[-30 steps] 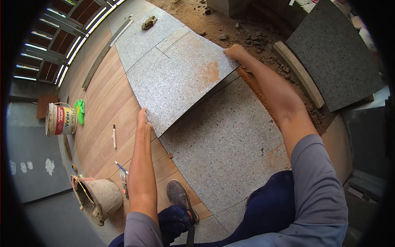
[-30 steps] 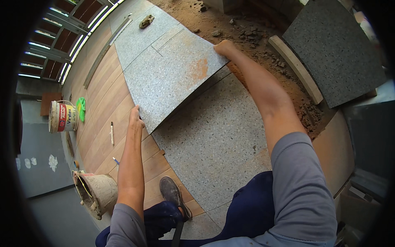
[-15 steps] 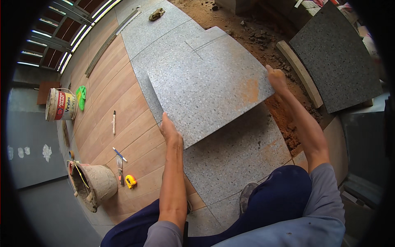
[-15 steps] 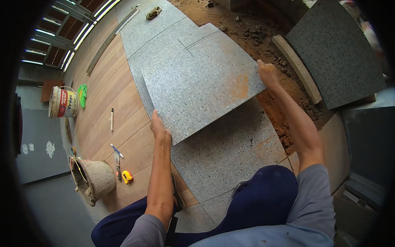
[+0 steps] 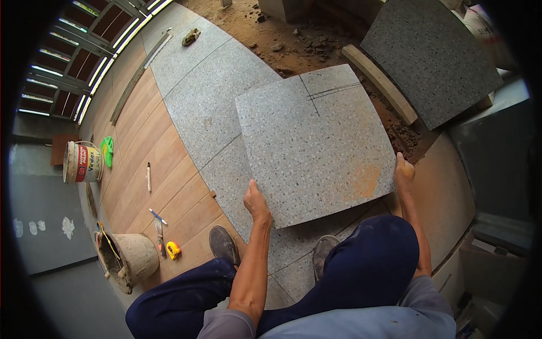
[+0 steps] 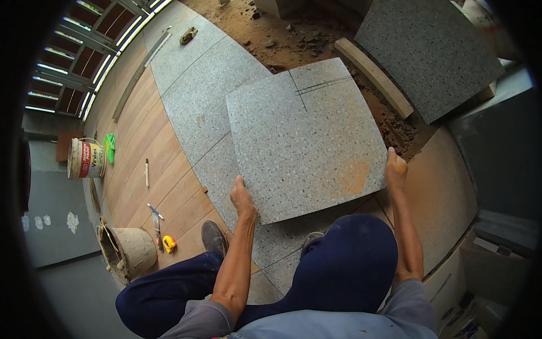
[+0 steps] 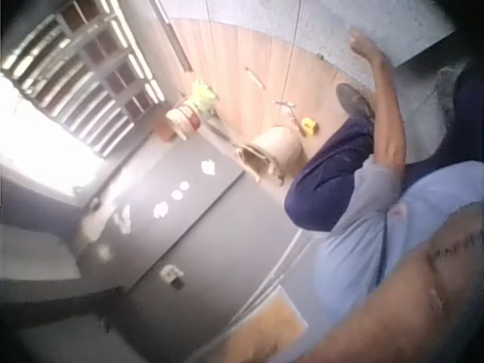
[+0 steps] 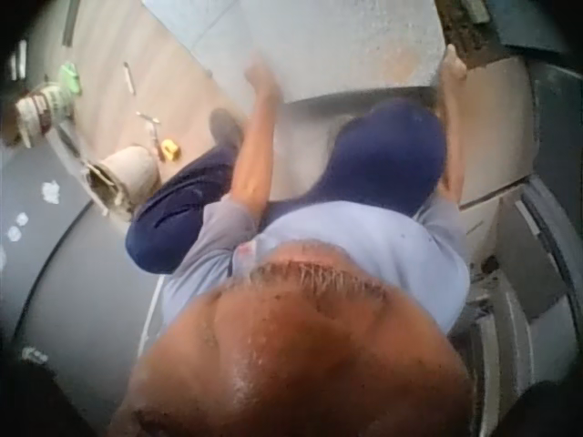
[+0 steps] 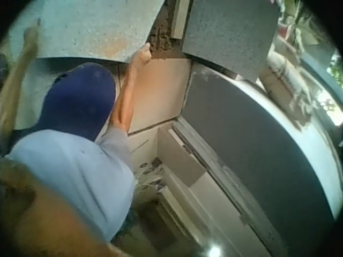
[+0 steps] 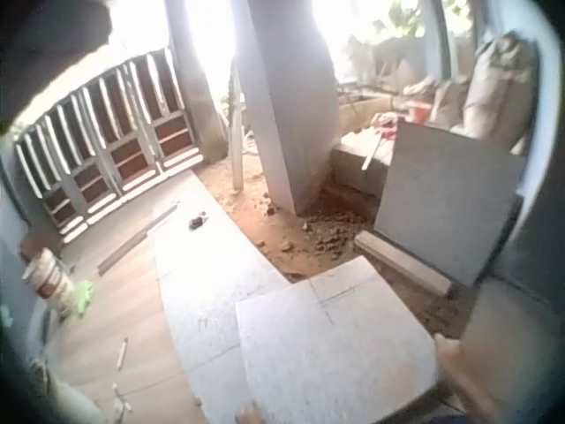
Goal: Using an angle grinder to cut floor tiles to size.
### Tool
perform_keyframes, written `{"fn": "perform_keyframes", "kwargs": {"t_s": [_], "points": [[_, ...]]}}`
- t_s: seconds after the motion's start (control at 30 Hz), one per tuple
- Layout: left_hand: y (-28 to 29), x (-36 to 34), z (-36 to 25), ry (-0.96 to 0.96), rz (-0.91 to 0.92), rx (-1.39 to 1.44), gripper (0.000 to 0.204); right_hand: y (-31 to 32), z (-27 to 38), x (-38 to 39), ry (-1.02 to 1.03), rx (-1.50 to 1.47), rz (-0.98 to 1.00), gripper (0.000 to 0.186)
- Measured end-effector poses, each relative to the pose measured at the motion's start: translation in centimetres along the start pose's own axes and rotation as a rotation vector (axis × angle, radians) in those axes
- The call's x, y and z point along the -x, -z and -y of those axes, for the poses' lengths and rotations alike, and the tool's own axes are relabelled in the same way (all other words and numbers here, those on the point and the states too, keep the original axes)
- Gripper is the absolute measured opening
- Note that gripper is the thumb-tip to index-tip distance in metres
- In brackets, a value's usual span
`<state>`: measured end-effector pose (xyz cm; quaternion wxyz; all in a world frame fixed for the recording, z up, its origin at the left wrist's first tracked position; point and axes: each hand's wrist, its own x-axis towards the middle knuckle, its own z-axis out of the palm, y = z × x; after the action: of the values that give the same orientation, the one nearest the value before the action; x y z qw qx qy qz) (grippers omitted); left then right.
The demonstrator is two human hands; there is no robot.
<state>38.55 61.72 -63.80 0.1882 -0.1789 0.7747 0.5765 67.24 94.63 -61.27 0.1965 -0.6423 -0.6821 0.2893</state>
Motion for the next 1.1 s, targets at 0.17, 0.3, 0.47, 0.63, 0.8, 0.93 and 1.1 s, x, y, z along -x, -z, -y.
{"fn": "perform_keyframes", "kwargs": {"t_s": [0.17, 0.3, 0.47, 0.63, 0.8, 0.93, 1.1], "points": [[-0.5, 0.6, 0.8, -0.098, 0.019, -0.039, 0.049, 0.9, -2.4, 1.2, -0.029, -0.022, -0.004, 0.061], [-0.1, 1.0, 1.8, -0.056, -0.019, -0.091, 0.049, 0.8, -3.7, 2.0, -0.075, 0.013, 0.025, 0.061], [0.1, 0.8, 2.7, -0.073, 0.017, -0.089, 0.04, -0.1, -4.6, 2.0, -0.04, 0.011, -0.015, 0.059], [-0.3, 0.8, 3.1, -0.127, -0.016, -0.201, 0.044, 0.0, -4.5, 2.0, -0.023, 0.032, 0.018, 0.058], [-1.7, 3.0, 4.6, -0.205, -0.051, -0.391, 0.057, 0.7, -4.1, -0.9, 0.051, 0.039, -0.035, 0.057], [-2.8, 5.1, 5.0, -0.375, -0.013, -0.54, 0.06, 1.2, -4.2, -5.7, 0.153, 0.088, -0.027, 0.056], [-3.6, 7.4, 4.9, -0.351, 0.079, -0.639, 0.061, 1.1, -4.9, -10.1, 0.26, 0.136, -0.009, 0.055]]}}
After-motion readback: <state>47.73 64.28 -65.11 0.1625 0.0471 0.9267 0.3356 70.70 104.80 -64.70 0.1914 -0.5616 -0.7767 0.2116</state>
